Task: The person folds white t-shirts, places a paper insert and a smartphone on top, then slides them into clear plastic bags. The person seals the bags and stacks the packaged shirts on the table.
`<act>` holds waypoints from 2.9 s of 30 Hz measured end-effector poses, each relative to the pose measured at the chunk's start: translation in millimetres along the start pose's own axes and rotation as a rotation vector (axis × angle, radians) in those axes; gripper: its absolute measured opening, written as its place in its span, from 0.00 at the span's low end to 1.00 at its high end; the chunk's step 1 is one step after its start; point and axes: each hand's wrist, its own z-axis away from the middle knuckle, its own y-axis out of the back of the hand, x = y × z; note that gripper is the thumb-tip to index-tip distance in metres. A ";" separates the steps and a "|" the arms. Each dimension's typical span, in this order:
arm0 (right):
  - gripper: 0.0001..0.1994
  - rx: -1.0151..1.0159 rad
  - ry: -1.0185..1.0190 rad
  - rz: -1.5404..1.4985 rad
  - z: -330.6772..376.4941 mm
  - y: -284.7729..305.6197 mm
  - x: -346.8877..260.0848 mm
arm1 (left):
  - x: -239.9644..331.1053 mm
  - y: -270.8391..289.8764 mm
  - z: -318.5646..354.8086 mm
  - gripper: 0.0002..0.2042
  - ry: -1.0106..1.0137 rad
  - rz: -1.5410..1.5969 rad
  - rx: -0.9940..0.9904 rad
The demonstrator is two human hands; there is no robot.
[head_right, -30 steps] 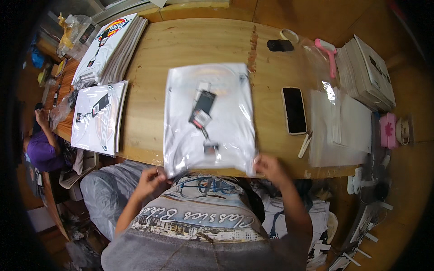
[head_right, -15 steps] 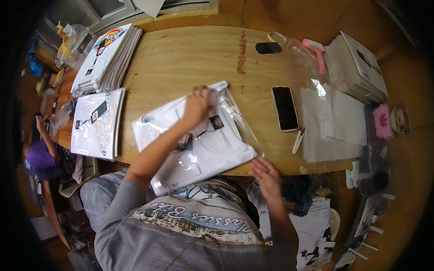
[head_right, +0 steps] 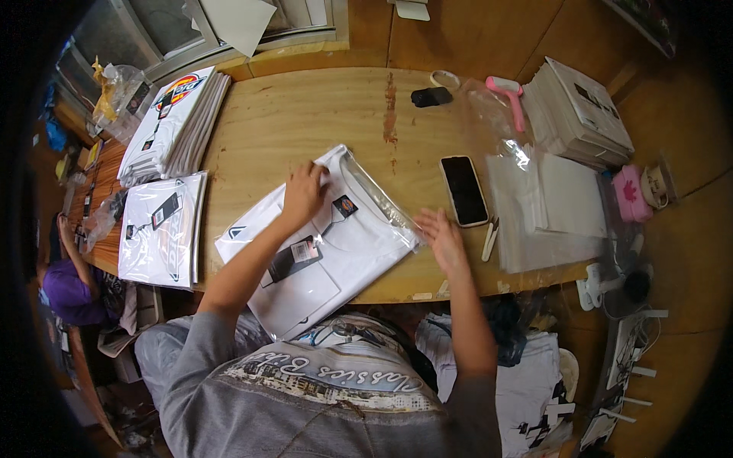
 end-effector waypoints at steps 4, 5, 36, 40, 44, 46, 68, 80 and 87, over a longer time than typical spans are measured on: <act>0.14 -0.293 -0.149 0.258 -64.5 -5.4 -9.7 | 13.0 -19.1 62.8 0.24 -0.192 -0.013 0.000; 0.13 -0.363 -0.205 0.356 -77.6 -10.7 -9.0 | 13.3 -22.0 66.9 0.25 -0.192 -0.030 -0.001; 0.25 -0.088 -0.070 -0.289 55.4 -61.3 90.6 | -47.3 -6.2 -113.3 0.24 0.132 0.821 -0.893; 0.29 -0.127 0.105 -0.348 16.1 -74.4 33.1 | -57.4 88.5 -117.0 0.25 -0.049 1.139 -0.732; 0.23 -0.177 0.466 0.071 -36.4 -101.0 -81.0 | -49.8 177.5 -126.4 0.22 -0.219 1.149 -0.274; 0.18 -0.137 0.675 0.106 -73.5 -123.2 -131.8 | -47.1 206.3 -135.1 0.19 -0.107 1.028 0.008; 0.07 0.218 0.656 0.963 -12.4 -75.8 2.0 | -71.3 34.7 100.3 0.25 0.659 0.984 0.001; 0.08 -0.491 0.532 1.189 -58.7 -215.1 89.4 | -90.8 16.1 84.9 0.25 0.698 1.116 -0.078; 0.08 -0.450 0.702 1.194 -52.0 -204.5 97.7 | -87.3 8.6 79.5 0.19 0.661 0.931 -0.037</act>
